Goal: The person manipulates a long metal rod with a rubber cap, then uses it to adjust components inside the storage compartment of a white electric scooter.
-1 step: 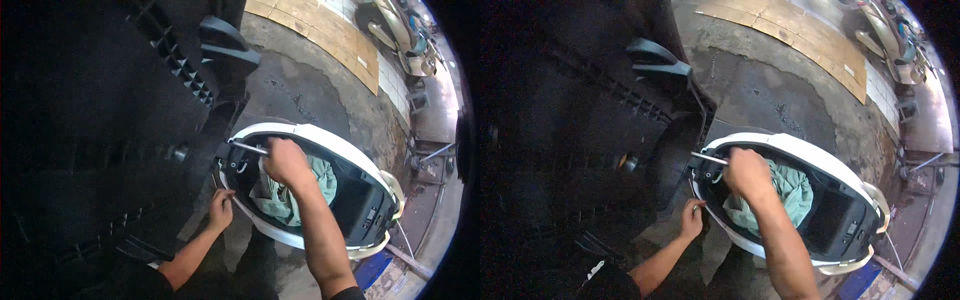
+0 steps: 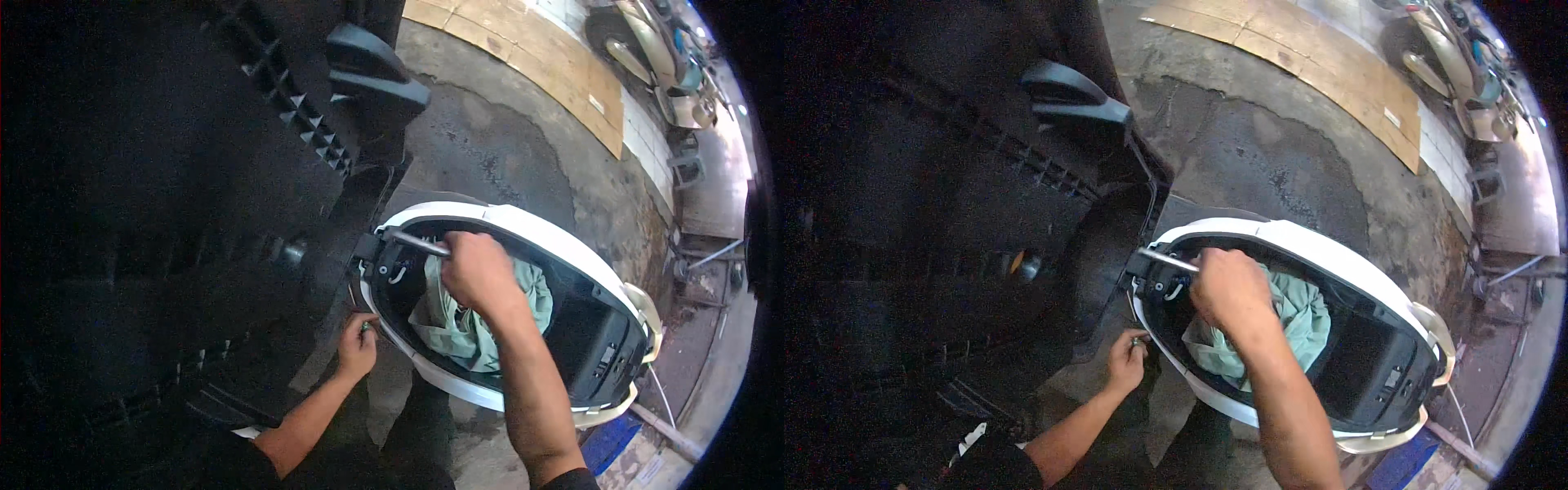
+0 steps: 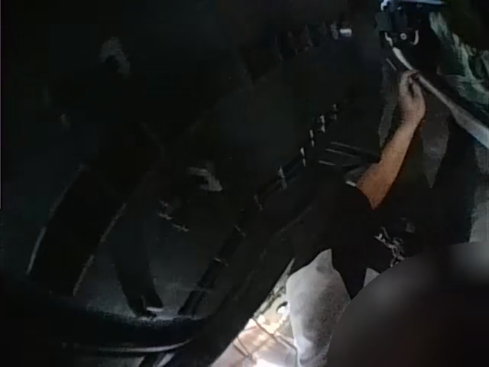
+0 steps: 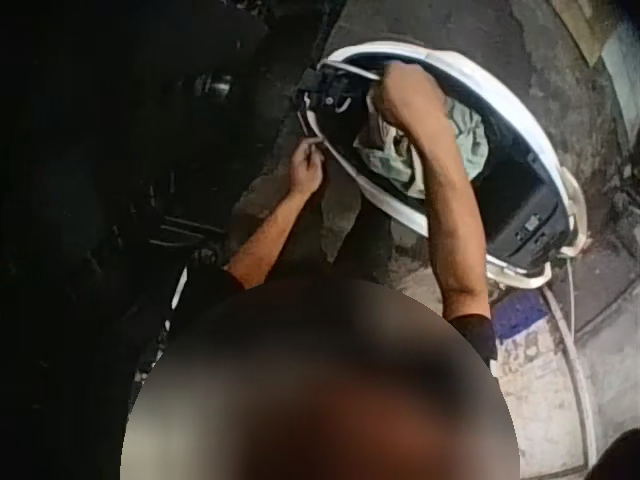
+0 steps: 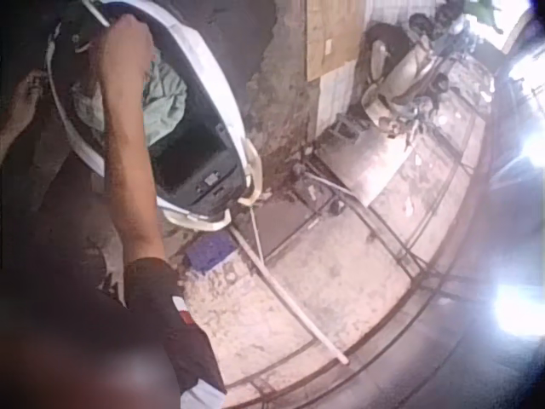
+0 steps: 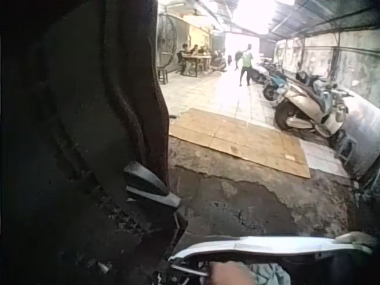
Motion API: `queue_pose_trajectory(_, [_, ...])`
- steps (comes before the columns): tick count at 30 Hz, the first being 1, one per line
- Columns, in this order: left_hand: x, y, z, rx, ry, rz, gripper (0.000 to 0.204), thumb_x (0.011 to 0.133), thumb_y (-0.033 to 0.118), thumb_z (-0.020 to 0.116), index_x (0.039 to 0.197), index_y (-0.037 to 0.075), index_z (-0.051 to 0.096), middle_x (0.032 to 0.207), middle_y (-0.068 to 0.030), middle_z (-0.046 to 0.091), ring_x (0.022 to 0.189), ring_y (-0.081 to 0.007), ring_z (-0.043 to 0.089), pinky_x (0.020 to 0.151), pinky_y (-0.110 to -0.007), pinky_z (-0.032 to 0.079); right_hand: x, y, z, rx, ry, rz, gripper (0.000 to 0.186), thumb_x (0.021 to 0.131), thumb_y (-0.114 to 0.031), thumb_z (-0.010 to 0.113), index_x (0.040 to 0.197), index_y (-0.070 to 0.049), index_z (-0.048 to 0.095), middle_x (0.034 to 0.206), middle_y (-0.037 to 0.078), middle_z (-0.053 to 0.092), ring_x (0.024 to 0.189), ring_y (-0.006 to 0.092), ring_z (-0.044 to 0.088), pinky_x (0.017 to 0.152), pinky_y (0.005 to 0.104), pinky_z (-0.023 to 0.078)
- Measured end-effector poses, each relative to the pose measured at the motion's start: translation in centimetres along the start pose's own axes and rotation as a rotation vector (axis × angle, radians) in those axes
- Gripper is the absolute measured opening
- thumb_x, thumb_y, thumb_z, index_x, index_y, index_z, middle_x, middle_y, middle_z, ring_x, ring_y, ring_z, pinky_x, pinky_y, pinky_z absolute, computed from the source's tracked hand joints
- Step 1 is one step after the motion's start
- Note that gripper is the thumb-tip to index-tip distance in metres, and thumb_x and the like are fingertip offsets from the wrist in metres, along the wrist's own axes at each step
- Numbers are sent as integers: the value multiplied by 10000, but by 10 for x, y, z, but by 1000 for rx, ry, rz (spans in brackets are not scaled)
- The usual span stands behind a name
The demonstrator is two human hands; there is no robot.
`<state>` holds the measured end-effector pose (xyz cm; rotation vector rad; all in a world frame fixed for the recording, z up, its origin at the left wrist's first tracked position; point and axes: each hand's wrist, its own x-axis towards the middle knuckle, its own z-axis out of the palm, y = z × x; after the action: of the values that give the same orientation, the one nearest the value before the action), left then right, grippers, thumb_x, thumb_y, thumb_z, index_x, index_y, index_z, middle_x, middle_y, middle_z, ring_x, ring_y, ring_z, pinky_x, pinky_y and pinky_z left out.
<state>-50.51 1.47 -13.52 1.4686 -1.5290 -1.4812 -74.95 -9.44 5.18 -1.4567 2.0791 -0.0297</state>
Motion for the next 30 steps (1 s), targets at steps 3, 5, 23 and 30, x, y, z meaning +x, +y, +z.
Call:
queue_pose_trajectory(3, [-15,2,-17,-353,-14,-302,265,912,-34,535,1170,-23,479,1042,-168,640,949,-257,665,806,-341,534,-37,11,-30,98,129,26,221,868,-173,564,911,10,681,810,270,649,798,414,659,735,478,511])
queue_pose_trajectory(5, [-14,24,-17,-522,44,-315,292,930,-21,531,1203,-32,429,1094,-185,637,994,-255,666,833,-340,547,-54,47,-29,256,152,-6,255,888,-208,589,924,27,681,788,267,639,749,410,651,686,460,498])
queue_pose_trajectory(23, [-34,74,83,-858,283,-448,193,988,192,548,1086,32,504,888,-144,624,645,-141,502,616,-293,419,-192,240,-10,955,1,305,443,662,-318,801,894,49,713,824,118,696,730,165,625,684,272,474])
queue_pose_trajectory(30, [-17,68,81,-1308,300,-410,237,956,291,608,989,56,603,827,-54,594,641,-147,513,593,-293,452,-177,222,0,938,-13,293,449,666,-324,802,888,54,700,756,85,663,667,136,590,625,256,445])
